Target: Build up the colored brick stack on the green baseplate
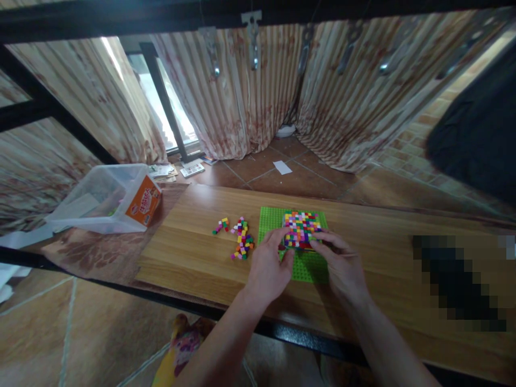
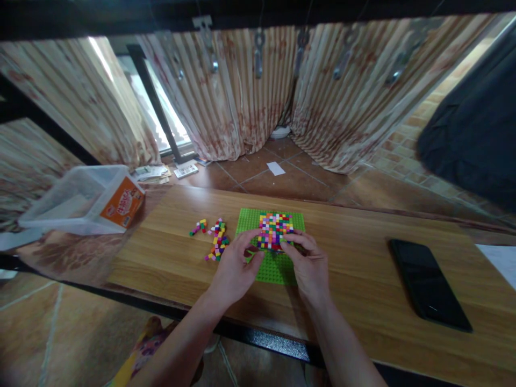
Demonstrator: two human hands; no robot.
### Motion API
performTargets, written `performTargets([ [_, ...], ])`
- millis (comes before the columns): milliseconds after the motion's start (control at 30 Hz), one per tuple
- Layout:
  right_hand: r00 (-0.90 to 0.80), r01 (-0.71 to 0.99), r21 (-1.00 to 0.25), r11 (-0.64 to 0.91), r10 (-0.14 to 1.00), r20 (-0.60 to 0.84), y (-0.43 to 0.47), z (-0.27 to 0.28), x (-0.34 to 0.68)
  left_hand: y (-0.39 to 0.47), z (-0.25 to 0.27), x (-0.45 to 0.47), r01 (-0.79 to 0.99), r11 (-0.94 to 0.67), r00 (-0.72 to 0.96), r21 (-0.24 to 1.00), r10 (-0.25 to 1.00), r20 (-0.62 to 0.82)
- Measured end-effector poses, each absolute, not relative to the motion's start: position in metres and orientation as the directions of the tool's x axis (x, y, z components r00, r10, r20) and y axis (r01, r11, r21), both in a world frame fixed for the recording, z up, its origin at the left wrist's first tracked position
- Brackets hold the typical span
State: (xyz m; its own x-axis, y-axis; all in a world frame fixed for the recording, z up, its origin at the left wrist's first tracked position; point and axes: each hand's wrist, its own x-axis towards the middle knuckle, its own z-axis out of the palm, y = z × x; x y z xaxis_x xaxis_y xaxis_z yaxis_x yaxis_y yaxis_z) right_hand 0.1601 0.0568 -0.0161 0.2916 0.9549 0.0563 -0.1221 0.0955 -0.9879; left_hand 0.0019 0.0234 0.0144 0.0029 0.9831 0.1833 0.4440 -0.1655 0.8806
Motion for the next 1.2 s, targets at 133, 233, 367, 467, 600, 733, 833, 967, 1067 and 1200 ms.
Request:
performTargets([
  [133, 0.283, -0.159, -0.984, 0.077, 0.959, 0.029, 0.058, -0.016, 0.159, 0.024, 0.014, 0.003, 0.439, -0.173, 0.003, 0.882, 0.981, 0.192],
  [233, 0.276, -0.189, -0.980, 0.066, 0.961, 0.012, 0.058, -0.015, 0.158, 0.024, 0.013, 0.004, 0.432, -0.180, -0.003, 0.884, 0.980, 0.201],
  [367, 0.277, -0.209, -0.976, 0.057, 0.961, -0.003, 0.059, -0.017, 0.156, 0.024, 0.013, 0.003, 0.430, -0.181, -0.002, 0.885, 0.980, 0.201],
  [467, 0.286, -0.192, -0.979, 0.063, 0.958, 0.006, 0.059, -0.019, 0.155, 0.025, 0.013, 0.002, 0.435, -0.174, -0.005, 0.883, 0.981, 0.196],
  [600, 0.270, -0.171, -0.984, 0.038, 0.963, -0.009, 0.057, -0.018, 0.156, 0.026, 0.013, 0.001, 0.429, -0.161, -0.019, 0.889, 0.982, 0.187],
  [733, 0.245, -0.194, -0.980, 0.038, 0.970, -0.011, 0.054, -0.014, 0.161, 0.026, 0.011, 0.002, 0.419, -0.111, -0.051, 0.901, 0.988, 0.146],
  [833, 0.276, -0.179, -0.984, 0.002, 0.960, -0.049, 0.055, -0.014, 0.166, 0.027, 0.010, 0.004, 0.393, -0.048, -0.061, 0.918, 0.995, 0.078],
  [967, 0.264, -0.065, -0.992, -0.107, 0.957, -0.120, 0.056, -0.016, 0.170, 0.027, 0.011, 0.005, 0.379, -0.029, -0.042, 0.925, 0.998, 0.049],
  [1067, 0.265, -0.029, -0.993, -0.117, 0.957, -0.120, 0.052, -0.016, 0.171, 0.026, 0.011, 0.004, 0.382, -0.049, -0.028, 0.923, 0.998, 0.064],
  [1200, 0.305, 0.006, -0.992, -0.125, 0.945, -0.117, 0.040, -0.017, 0.173, 0.024, 0.013, 0.003, 0.383, -0.075, 0.008, 0.921, 0.997, 0.078],
])
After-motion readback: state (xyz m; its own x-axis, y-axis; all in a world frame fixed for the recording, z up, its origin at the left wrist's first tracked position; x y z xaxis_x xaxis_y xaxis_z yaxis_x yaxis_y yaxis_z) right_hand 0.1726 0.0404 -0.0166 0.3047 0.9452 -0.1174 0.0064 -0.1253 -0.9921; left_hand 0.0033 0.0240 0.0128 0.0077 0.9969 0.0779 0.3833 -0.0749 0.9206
